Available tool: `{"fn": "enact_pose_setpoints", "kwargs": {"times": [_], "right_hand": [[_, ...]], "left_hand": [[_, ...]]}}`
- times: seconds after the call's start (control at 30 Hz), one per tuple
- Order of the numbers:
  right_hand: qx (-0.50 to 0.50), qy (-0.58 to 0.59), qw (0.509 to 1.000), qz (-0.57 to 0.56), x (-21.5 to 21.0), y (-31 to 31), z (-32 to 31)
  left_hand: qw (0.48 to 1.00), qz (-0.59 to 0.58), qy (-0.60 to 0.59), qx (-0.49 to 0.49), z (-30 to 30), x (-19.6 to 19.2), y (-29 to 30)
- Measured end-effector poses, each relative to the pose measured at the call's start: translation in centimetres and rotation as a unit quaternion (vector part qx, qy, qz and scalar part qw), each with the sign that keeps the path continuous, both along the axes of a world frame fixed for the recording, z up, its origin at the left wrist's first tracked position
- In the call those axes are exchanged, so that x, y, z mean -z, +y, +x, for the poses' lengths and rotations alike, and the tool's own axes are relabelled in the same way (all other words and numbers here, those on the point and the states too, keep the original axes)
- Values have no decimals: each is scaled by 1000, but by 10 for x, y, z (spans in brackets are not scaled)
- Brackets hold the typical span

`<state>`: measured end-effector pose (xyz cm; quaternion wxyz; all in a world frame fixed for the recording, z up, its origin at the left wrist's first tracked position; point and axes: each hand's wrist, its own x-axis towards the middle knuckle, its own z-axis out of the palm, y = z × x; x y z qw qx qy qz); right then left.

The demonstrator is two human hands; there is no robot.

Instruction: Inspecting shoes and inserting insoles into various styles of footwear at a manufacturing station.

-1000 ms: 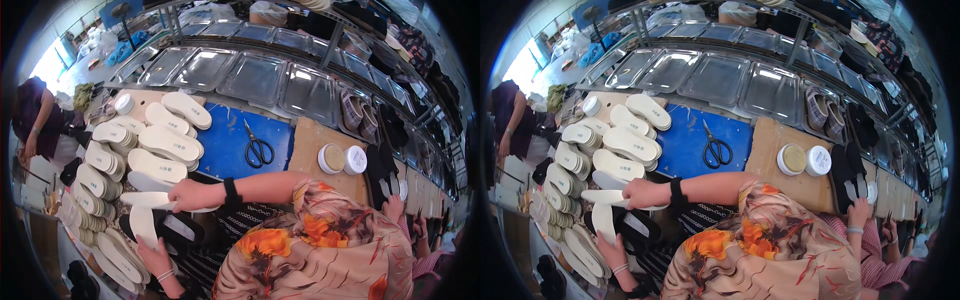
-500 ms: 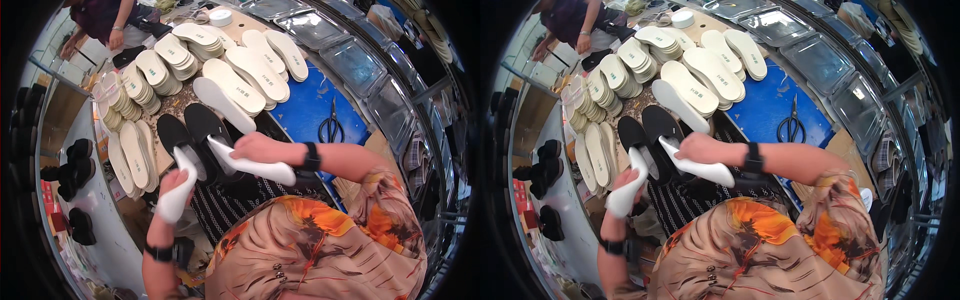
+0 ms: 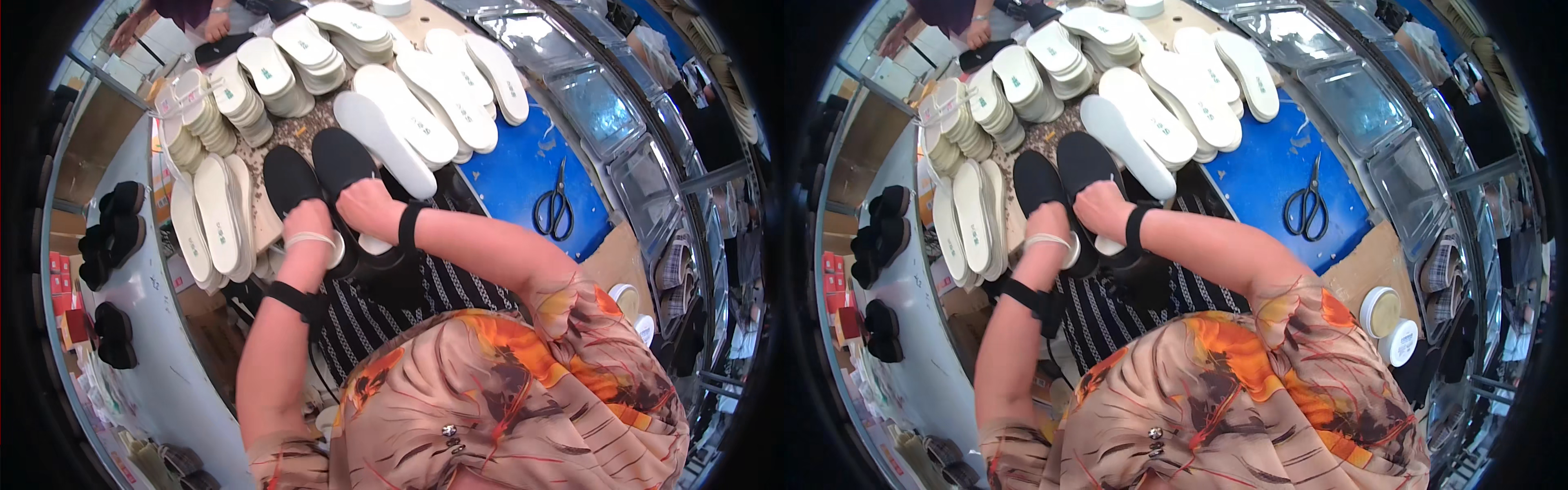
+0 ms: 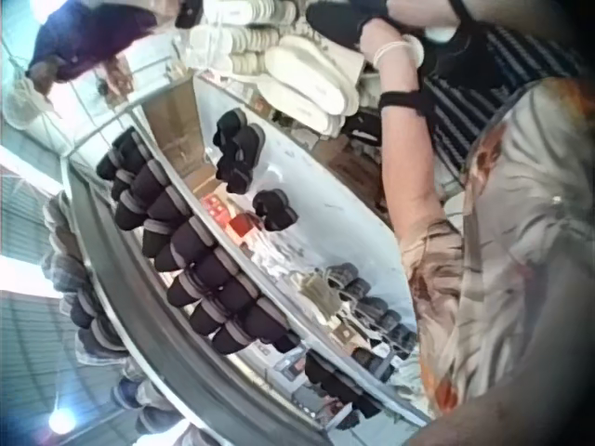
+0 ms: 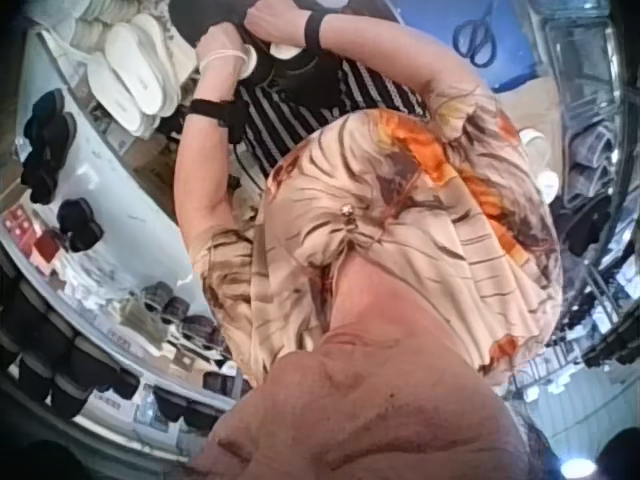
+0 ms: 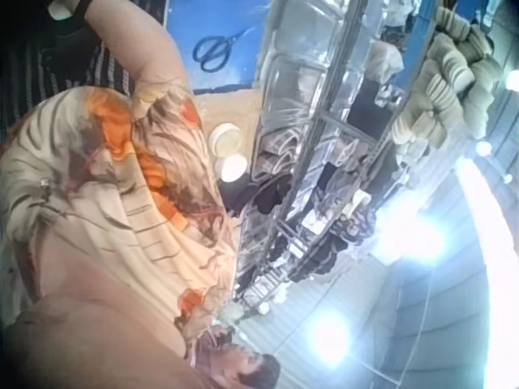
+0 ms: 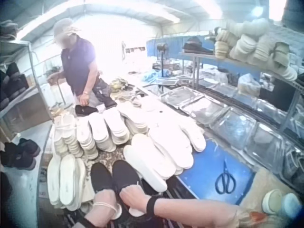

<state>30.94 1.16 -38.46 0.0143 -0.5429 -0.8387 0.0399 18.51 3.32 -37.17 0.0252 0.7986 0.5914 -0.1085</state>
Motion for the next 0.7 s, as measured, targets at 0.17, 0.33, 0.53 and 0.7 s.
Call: {"fn": "enact_pose_setpoints", "kwargs": {"times": [0.17,0.33,0.53,0.7], "right_hand": [[-10,15,999,-32,-13,1,1],[-76,71,955,-278,-32,16,38],[-116,-20,972,-205,-18,6,21],[-103,-119,985,-64,-5,-11,-4]], "left_hand": [[910,-291,-228,-189,-38,-21,9],[831,-427,-265,-239,-46,-33,-1],[985,-167,-14,-32,-29,-31,-3],[973,-207,99,-5,-9,-15,13]]}}
